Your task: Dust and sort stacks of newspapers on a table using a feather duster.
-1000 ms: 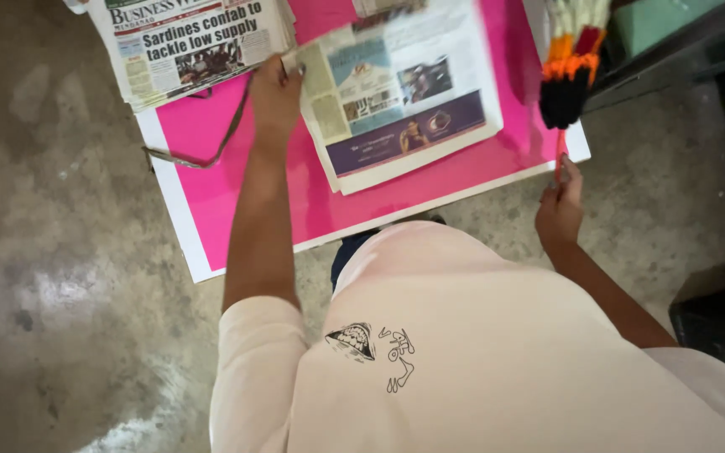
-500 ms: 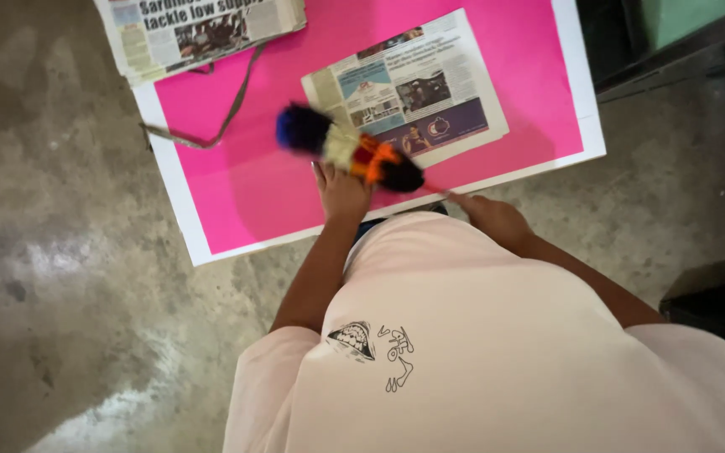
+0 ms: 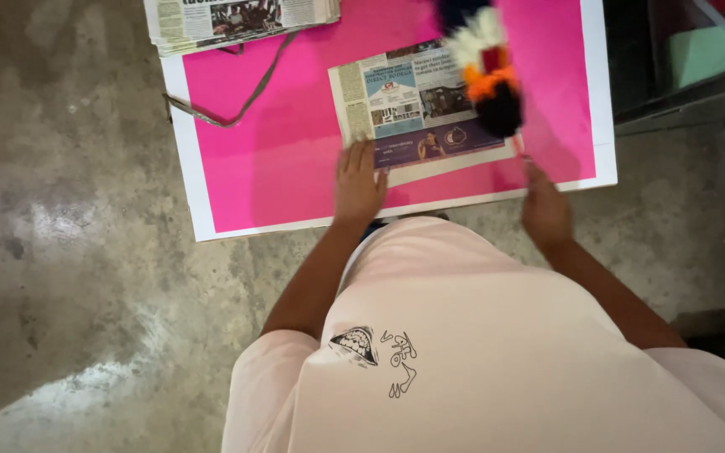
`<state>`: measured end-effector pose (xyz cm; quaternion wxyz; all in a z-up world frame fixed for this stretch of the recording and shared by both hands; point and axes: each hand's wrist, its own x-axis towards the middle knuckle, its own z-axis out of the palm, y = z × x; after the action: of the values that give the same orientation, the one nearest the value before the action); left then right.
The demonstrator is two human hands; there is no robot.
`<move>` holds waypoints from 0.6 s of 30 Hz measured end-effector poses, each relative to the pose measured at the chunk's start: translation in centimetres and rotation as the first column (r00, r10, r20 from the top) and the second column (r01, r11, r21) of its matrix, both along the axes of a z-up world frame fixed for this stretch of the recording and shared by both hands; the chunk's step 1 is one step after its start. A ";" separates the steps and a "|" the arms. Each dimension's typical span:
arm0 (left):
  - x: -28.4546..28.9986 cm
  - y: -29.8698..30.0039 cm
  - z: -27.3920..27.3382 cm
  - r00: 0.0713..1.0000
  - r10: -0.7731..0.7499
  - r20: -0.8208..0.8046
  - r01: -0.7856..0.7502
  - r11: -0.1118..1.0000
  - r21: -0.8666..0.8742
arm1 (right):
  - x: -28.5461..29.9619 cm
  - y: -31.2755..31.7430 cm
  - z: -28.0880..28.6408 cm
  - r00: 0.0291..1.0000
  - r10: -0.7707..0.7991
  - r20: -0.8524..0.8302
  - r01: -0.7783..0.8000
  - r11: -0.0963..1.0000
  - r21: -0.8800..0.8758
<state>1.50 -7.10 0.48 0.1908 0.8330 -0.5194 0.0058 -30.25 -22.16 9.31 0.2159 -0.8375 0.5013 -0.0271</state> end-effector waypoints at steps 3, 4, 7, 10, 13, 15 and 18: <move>-2.5 -0.5 -3.7 0.933 0.038 -0.358 -0.087 0.989 -0.121 | 4.1 1.8 1.7 0.974 0.113 0.198 -0.125 0.991 0.047; -3.2 -1.1 -3.8 0.771 0.105 -0.628 -0.117 0.993 0.021 | 5.2 1.7 1.4 0.978 0.186 0.090 -0.197 0.972 0.125; -3.8 -0.3 -1.0 0.796 0.040 -0.604 -0.014 0.999 0.048 | 5.7 1.4 0.6 0.946 0.315 -0.078 -0.290 0.929 0.231; -3.1 1.5 -0.6 0.972 -0.108 -0.206 0.133 0.985 0.110 | 3.8 0.4 -1.1 0.909 0.385 -0.159 -0.362 0.919 0.156; -2.7 3.0 -1.1 0.988 -0.145 -0.055 0.154 0.960 0.232 | 2.9 0.1 -2.1 0.917 0.366 -0.158 -0.372 0.928 -0.007; -2.8 2.8 -0.8 0.985 -0.173 0.013 0.167 0.966 0.199 | 3.0 -0.3 -1.4 0.935 0.326 -0.138 -0.340 0.936 -0.088; -2.5 2.9 0.6 0.985 -0.167 -0.051 0.174 0.961 0.215 | 5.1 0.0 1.8 0.969 0.232 -0.090 -0.223 0.969 0.103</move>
<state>-0.96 -4.20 1.09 0.1061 0.8010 -0.5835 -0.0815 -25.19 -22.12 11.09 0.2301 -0.8789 0.4129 0.0633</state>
